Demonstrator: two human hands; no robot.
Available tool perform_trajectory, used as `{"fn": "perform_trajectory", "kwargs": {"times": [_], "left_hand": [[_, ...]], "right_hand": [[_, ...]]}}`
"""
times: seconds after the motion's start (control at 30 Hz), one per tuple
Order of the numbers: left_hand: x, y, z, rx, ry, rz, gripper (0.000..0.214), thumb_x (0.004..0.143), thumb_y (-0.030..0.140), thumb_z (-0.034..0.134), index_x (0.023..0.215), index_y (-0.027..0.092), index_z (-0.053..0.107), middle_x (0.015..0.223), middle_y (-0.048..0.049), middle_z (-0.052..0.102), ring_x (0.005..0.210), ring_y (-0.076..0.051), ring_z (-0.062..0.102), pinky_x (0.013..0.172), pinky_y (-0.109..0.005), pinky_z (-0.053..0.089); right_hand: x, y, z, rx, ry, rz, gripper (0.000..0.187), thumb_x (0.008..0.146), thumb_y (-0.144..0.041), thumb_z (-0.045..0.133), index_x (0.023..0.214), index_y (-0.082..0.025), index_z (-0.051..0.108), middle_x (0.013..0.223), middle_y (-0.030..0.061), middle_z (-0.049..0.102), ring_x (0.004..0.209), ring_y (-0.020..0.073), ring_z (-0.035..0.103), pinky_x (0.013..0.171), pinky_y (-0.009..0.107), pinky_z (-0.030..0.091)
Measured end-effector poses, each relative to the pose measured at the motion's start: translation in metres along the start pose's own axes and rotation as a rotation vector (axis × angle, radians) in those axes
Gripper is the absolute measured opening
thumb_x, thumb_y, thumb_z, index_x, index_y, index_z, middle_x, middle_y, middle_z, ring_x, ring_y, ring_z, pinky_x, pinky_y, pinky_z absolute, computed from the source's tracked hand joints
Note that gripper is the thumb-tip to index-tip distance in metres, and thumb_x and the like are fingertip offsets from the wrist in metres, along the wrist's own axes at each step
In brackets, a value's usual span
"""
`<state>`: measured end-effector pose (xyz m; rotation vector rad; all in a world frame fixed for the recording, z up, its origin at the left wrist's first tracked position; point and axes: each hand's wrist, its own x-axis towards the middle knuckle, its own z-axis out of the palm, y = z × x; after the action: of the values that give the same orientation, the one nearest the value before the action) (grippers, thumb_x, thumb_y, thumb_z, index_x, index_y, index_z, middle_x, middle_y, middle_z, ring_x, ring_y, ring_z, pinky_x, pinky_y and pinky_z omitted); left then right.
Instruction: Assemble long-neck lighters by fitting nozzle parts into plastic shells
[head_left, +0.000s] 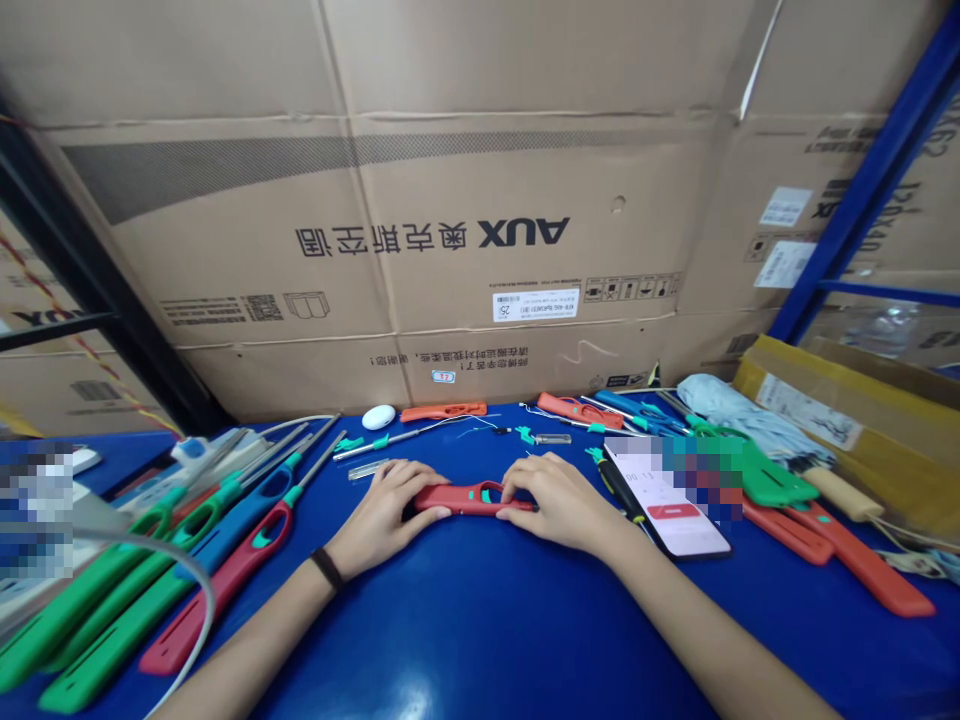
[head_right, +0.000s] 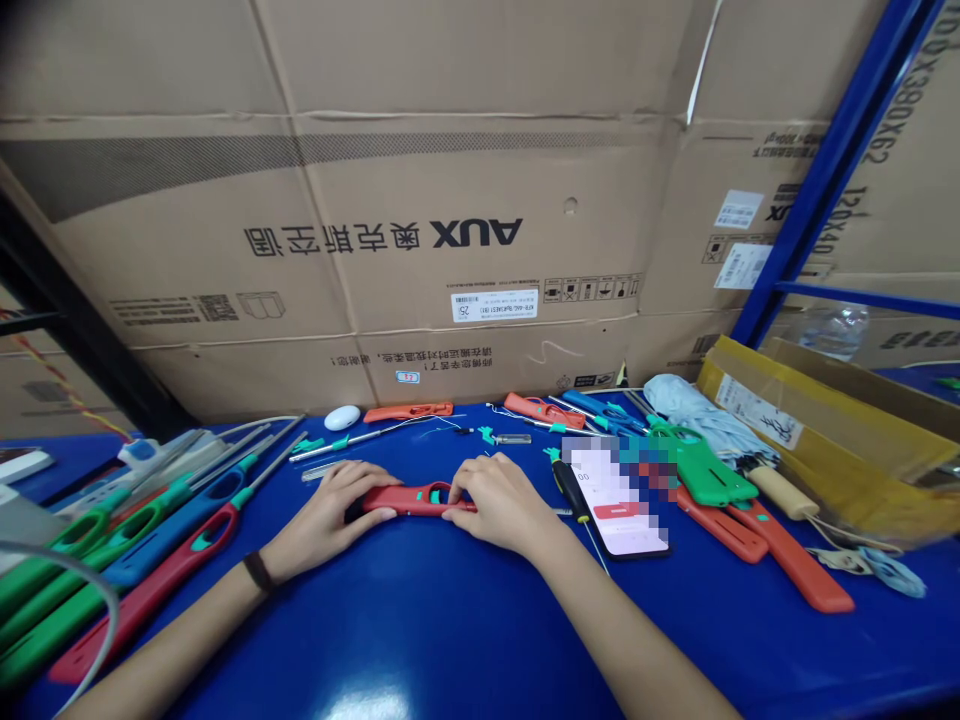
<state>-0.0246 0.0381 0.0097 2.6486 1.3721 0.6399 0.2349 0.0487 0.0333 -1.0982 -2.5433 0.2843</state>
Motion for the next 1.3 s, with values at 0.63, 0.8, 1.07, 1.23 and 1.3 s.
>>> {"fn": "perform_trajectory", "kwargs": {"times": [0.63, 0.8, 1.07, 1.23, 1.3], "left_hand": [[0.003, -0.002, 0.0, -0.089, -0.014, -0.089, 0.038, 0.082, 0.049, 0.058, 0.114, 0.029, 0.063, 0.103, -0.0044, 0.059, 0.096, -0.022, 0.056, 0.088, -0.039, 0.043], [0.001, 0.001, -0.002, 0.068, -0.015, -0.014, 0.04, 0.085, 0.048, 0.054, 0.12, 0.029, 0.059, 0.103, -0.005, 0.059, 0.096, -0.022, 0.056, 0.089, -0.041, 0.042], [-0.003, 0.001, -0.005, 0.332, 0.076, 0.188, 0.039, 0.095, 0.044, 0.035, 0.106, 0.018, 0.062, 0.09, -0.0065, 0.066, 0.084, -0.02, 0.059, 0.084, -0.037, 0.044], [-0.004, 0.004, -0.003, 0.362, 0.121, 0.244, 0.037, 0.094, 0.046, 0.038, 0.097, 0.017, 0.061, 0.079, -0.0041, 0.065, 0.073, -0.019, 0.06, 0.076, -0.034, 0.046], [-0.005, 0.005, -0.002, 0.332, 0.131, 0.241, 0.034, 0.094, 0.043, 0.039, 0.092, 0.018, 0.061, 0.077, -0.0034, 0.064, 0.07, -0.018, 0.059, 0.072, -0.031, 0.046]], "right_hand": [[0.003, -0.004, 0.005, 0.084, -0.033, 0.123, 0.002, 0.078, -0.023, 0.068, 0.077, -0.021, 0.067, 0.09, 0.0032, 0.069, 0.092, 0.0201, 0.061, 0.076, 0.029, 0.043], [0.002, -0.004, 0.006, 0.072, -0.055, 0.144, 0.003, 0.081, -0.022, 0.063, 0.08, -0.021, 0.065, 0.088, 0.0042, 0.069, 0.088, 0.0209, 0.063, 0.072, 0.028, 0.043], [0.0, 0.005, 0.008, 0.122, -0.02, 0.043, 0.015, 0.084, -0.028, 0.06, 0.098, -0.022, 0.06, 0.093, 0.0035, 0.069, 0.085, 0.0201, 0.064, 0.071, 0.028, 0.044], [0.001, 0.002, 0.009, 0.106, 0.013, -0.013, 0.016, 0.088, -0.025, 0.055, 0.103, -0.022, 0.06, 0.097, 0.0041, 0.067, 0.09, 0.0192, 0.063, 0.077, 0.029, 0.045], [0.001, 0.001, 0.008, 0.076, 0.034, -0.036, 0.016, 0.09, -0.025, 0.053, 0.104, -0.022, 0.06, 0.098, 0.005, 0.067, 0.092, 0.019, 0.061, 0.078, 0.029, 0.044]]}}
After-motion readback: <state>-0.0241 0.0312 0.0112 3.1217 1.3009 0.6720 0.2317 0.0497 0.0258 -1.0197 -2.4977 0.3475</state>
